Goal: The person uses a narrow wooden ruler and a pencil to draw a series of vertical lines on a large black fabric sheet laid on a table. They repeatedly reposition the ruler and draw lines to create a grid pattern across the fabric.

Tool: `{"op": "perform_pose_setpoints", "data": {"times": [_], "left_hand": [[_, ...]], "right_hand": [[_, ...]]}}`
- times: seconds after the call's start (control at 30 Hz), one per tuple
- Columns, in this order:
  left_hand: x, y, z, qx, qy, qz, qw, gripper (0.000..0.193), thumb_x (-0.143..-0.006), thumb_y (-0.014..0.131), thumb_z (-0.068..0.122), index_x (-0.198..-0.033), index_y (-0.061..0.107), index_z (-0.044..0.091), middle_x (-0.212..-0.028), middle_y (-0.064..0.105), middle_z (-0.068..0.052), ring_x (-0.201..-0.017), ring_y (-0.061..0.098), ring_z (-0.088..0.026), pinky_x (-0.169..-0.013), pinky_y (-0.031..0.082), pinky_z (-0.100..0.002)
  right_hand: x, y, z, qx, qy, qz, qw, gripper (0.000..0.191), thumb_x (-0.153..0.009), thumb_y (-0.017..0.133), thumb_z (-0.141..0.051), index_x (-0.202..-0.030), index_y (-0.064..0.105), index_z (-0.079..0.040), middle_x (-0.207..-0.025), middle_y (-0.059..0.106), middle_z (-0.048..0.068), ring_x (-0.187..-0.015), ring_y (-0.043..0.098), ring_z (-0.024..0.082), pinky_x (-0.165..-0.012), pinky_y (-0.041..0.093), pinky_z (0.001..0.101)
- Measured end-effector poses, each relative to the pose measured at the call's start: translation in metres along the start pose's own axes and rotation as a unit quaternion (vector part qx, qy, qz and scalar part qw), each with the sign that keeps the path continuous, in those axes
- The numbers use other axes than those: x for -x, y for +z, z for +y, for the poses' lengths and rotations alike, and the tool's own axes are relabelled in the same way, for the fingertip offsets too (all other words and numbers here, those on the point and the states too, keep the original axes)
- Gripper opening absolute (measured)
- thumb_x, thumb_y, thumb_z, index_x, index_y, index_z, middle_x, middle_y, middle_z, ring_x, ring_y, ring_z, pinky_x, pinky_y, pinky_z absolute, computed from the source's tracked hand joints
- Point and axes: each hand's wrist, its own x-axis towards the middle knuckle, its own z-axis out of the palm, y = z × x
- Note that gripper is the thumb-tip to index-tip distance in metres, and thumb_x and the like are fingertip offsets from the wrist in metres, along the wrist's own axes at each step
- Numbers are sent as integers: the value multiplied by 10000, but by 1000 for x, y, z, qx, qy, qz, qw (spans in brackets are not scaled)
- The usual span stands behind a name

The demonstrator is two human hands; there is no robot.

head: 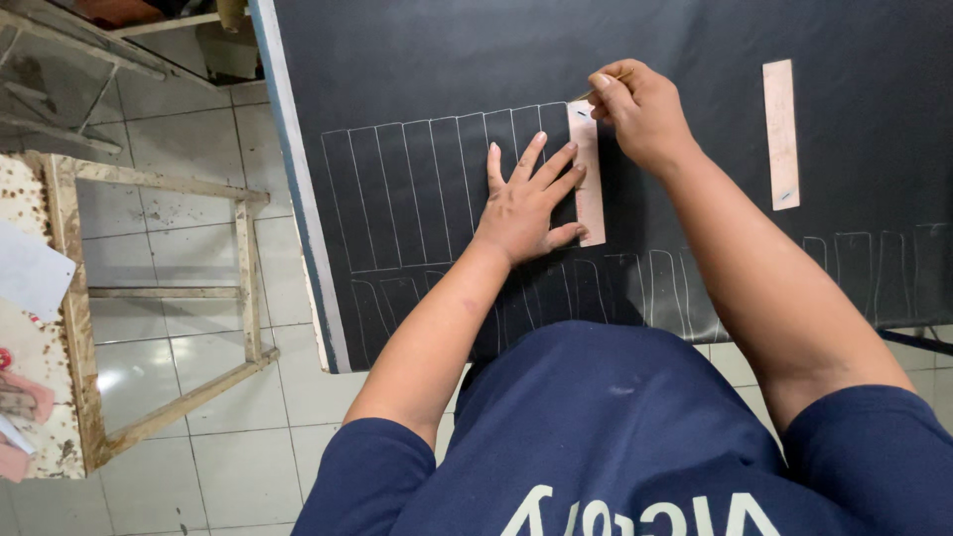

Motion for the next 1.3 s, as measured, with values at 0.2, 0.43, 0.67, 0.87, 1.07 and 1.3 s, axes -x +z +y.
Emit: {"op": "perform_pose_setpoints", "data": {"times": [0.2, 0.43, 0.67, 0.87, 1.07, 1.3], "left_hand": [[-1, -3, 0, -7, -3, -9, 1000, 793, -770, 767, 610, -1452, 548, 269, -1613, 367, 31, -1540, 214, -288, -1166, 50, -780], [-2, -6, 2, -1, -10, -21, 1000, 797, -765, 760, 614, -1453, 543, 275, -1612, 361, 32, -1536, 212, -289, -1169, 42, -770], [-1, -7, 4, -7, -11, -22, 1000, 792, -780, 752, 625, -1460, 535, 281, -1623, 351, 38, -1546, 206, -290, -1183, 33, -765], [-3, -8, 5, -3, -10, -25, 1000, 830, -766, 742, 646, -1480, 515, 288, -1621, 341, 33, -1536, 204, -292, -1175, 22, -763], [-1, -6, 3, -4, -15, -28, 999, 803, -787, 746, 613, -1487, 517, 291, -1631, 342, 33, -1544, 204, -294, -1184, 20, -757], [-2, -1, -2, -1, -13, -17, 1000, 790, -792, 751, 612, -1479, 530, 292, -1629, 355, 47, -1547, 208, -295, -1191, 13, -751]], "right_hand": [[3, 3, -8, 77, -60, 13, 995, 217, -1095, 601, -203, -1133, 676, -3, -971, 735, 63, -868, 711, 127, -788, 581, 274], [14, -8, -21, 286, -131, 65, 947, 206, -1090, 630, -200, -1081, 724, -16, -867, 735, 93, -808, 726, 249, -755, 557, 368], [28, -8, -13, 320, -205, 88, 920, 174, -1078, 666, -193, -1074, 735, -33, -1006, 734, 164, -915, 714, 355, -802, 558, 433], [106, -15, -11, 339, -187, 19, 922, 164, -1049, 662, -183, -1090, 706, -30, -1032, 710, 168, -940, 693, 373, -806, 546, 448], [170, -13, -13, 316, -121, -21, 941, 154, -1018, 652, -176, -1082, 709, -48, -987, 704, 122, -876, 697, 313, -759, 547, 394], [179, -10, -7, 305, -120, -16, 945, 141, -1020, 654, -166, -1083, 705, -51, -990, 706, 114, -866, 698, 294, -754, 546, 379]]}}
